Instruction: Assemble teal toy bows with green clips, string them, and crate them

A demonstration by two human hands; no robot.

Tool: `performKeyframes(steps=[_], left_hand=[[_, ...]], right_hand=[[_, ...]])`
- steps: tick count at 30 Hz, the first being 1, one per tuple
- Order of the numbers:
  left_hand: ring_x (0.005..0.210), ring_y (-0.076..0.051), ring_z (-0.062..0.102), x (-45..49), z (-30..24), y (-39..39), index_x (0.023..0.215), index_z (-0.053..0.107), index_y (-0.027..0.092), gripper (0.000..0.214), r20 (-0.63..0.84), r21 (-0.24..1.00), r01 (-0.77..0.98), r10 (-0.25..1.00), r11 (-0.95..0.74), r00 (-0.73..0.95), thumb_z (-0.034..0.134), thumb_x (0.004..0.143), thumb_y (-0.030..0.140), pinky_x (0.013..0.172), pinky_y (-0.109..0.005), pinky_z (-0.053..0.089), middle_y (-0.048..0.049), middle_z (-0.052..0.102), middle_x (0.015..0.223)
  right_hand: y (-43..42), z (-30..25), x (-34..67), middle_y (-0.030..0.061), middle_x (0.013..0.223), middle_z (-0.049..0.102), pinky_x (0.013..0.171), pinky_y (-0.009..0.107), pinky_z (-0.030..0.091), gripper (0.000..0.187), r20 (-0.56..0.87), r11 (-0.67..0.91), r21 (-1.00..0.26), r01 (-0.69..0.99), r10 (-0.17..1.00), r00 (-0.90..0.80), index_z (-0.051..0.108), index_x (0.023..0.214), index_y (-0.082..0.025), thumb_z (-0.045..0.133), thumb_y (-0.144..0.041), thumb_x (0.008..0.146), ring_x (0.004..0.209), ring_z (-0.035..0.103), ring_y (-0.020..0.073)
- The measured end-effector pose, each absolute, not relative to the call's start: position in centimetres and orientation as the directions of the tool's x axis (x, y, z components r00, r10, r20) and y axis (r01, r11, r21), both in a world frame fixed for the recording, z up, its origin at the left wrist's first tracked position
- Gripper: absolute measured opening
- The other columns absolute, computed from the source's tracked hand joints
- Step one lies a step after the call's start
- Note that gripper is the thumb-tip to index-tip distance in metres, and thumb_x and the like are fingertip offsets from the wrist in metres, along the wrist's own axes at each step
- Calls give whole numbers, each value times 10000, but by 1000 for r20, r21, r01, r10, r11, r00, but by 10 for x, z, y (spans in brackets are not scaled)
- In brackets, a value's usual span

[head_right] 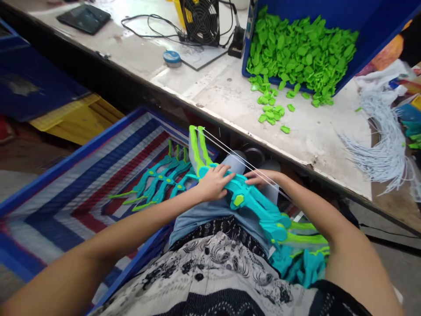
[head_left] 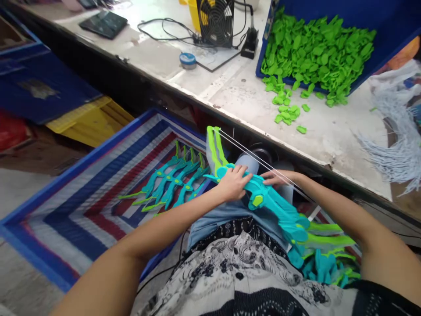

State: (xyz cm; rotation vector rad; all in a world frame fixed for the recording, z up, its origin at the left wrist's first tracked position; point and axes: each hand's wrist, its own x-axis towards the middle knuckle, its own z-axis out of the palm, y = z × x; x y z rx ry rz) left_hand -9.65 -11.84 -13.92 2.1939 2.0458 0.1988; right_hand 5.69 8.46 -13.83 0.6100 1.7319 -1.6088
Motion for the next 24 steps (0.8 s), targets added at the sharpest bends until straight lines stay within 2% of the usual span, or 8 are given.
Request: performKeyframes(steps=[2, 5, 9, 12, 15, 19, 21, 24], left_hand=[[1111, -368, 528, -93, -141, -107, 1380, 441, 106, 652, -65, 149, 988, 997, -39, 49, 624, 776, 270, 882, -497, 387, -231, 546, 1279], [969, -328, 610, -84, -145, -87, 1236, 547, 63, 390, -160, 131, 991, 987, 1, 21, 497, 860, 156, 833, -477, 399, -216, 645, 1052], [901, -293, 643, -89, -144, -73, 1063, 614, 86, 265, -202, 189, 982, 978, -9, 48, 414, 890, 104, 737, -404, 410, -188, 666, 937], [900, -278, 640, -111, -140, -91, 1109, 611, 138, 284, -167, 211, 977, 985, -12, 48, 471, 862, 121, 737, -394, 415, -155, 670, 948], [931, -273, 635, -145, -133, -140, 1147, 614, 189, 375, -186, 243, 966, 981, 93, -47, 580, 777, 142, 756, -386, 432, -122, 678, 976], [1038, -262, 632, -204, -135, -246, 1181, 624, 242, 475, -275, 268, 860, 891, 433, -363, 595, 717, 146, 827, -365, 451, -87, 693, 1115], [1071, -278, 632, -232, -146, -302, 1225, 609, 262, 516, -359, 222, 719, 741, 658, -568, 591, 713, 197, 849, -362, 465, -69, 693, 1166], [1025, -330, 658, -268, -178, -370, 1208, 616, 304, 484, -478, 102, 403, 400, 909, -782, 569, 726, 288, 789, -383, 489, -37, 714, 1134]], right_hand=[[84, -147, 45, 28, 889, 697, 587, 229, 500, 608, -773, 102, -633, 767, -43, -633, 684, 1060, -186, 689, -668, 689, 740, 606, 150], [84, -154, 37, 32, 751, 669, 534, 240, 507, 516, -794, 88, -585, 806, 141, -591, 683, 870, -154, 644, -654, 748, 645, 584, 142], [92, -149, 49, 69, 783, 705, 611, 293, 568, 382, -728, 53, -560, 827, 444, -522, 668, 1011, -153, 605, -490, 842, 659, 657, 174], [101, -129, 62, 104, 933, 739, 747, 352, 584, 316, -487, 317, -581, 750, 603, -632, 690, 1023, -174, 579, -408, 843, 823, 707, 234], [103, -95, 62, 81, 995, 747, 837, 386, 566, 285, -143, 658, -511, 554, 570, -809, 725, 954, -215, 580, -423, 824, 911, 703, 265], [97, -46, 9, 45, 929, 751, 738, 332, 574, 254, 133, 807, -478, 348, 458, -879, 722, 939, -245, 566, -430, 863, 798, 705, 220], [92, -33, -41, 44, 934, 743, 711, 327, 567, 222, 234, 863, -426, 272, 395, -888, 713, 950, -258, 558, -402, 884, 763, 693, 208], [80, -36, -134, 66, 988, 722, 799, 377, 559, 217, 346, 947, -306, 97, 205, -915, 701, 989, -252, 519, -344, 913, 866, 679, 233]])
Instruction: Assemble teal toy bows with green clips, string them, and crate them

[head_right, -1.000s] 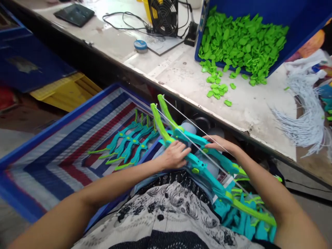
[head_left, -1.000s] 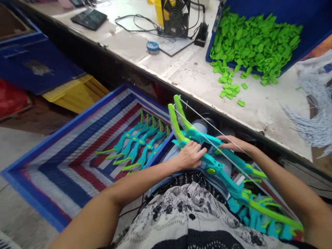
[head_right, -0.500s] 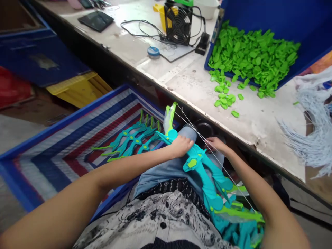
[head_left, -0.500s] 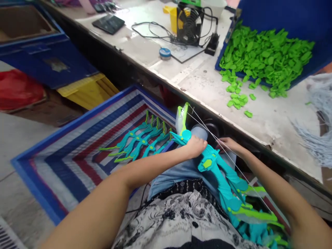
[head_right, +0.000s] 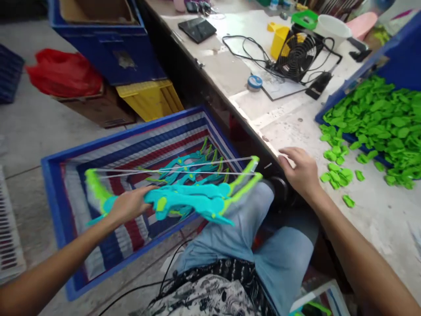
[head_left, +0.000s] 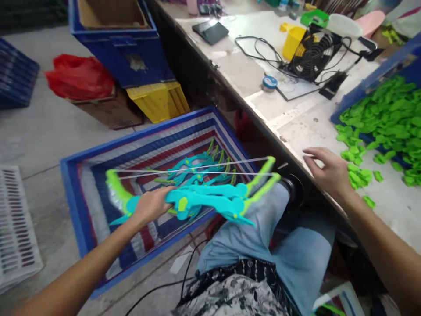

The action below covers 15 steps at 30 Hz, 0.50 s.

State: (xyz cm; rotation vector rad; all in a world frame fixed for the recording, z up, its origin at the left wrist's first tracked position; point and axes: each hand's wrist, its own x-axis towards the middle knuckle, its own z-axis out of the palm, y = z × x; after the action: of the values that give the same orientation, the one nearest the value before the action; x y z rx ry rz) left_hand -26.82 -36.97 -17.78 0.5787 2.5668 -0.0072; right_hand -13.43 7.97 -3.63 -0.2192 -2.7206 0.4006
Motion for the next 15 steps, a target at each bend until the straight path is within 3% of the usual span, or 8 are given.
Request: performKeyframes(steps=[3, 7, 11, 15], left_hand=[[1009, -375, 663, -296, -220, -405, 1215, 597, 300, 449, -519, 18, 148, 135, 989, -844, 507, 785, 390, 750, -410, 487, -46, 726, 1088], [1061, -391, 643, -330, -275, -415, 1297, 537, 224, 557, -569, -2, -67, -56, 998, -821, 428, 840, 524, 770, -411, 477, -142, 695, 1155], [1117, -372, 617, -371, -324, -413, 1293, 536, 210, 578, -617, 9, -193, -146, 981, -773, 428, 847, 563, 816, -399, 469, -179, 658, 1220], [1139, -367, 605, -412, -376, -407, 1285, 547, 207, 558, -660, 1, -221, -166, 975, -733, 464, 843, 537, 855, -411, 461, -177, 650, 1235]], right_hand=[[66, -56, -233, 79, 1094, 690, 945, 449, 516, 241, 336, 974, -173, -147, -82, -938, 671, 1084, -235, 503, -260, 913, 1068, 617, 261], [56, -87, -353, 122, 1355, 554, 1092, 526, 387, 450, 185, 927, -57, -370, -354, -916, 546, 1303, -164, 593, -208, 857, 1323, 438, 306], [63, -112, -452, 238, 1515, 334, 1139, 556, 251, 778, 95, 919, 20, -395, -395, -914, 345, 1442, -15, 683, -344, 824, 1433, 256, 360], [69, -122, -505, 315, 1516, 264, 1095, 564, 285, 971, 52, 925, 92, -369, -375, -926, 255, 1456, 78, 595, -575, 823, 1431, 236, 405]])
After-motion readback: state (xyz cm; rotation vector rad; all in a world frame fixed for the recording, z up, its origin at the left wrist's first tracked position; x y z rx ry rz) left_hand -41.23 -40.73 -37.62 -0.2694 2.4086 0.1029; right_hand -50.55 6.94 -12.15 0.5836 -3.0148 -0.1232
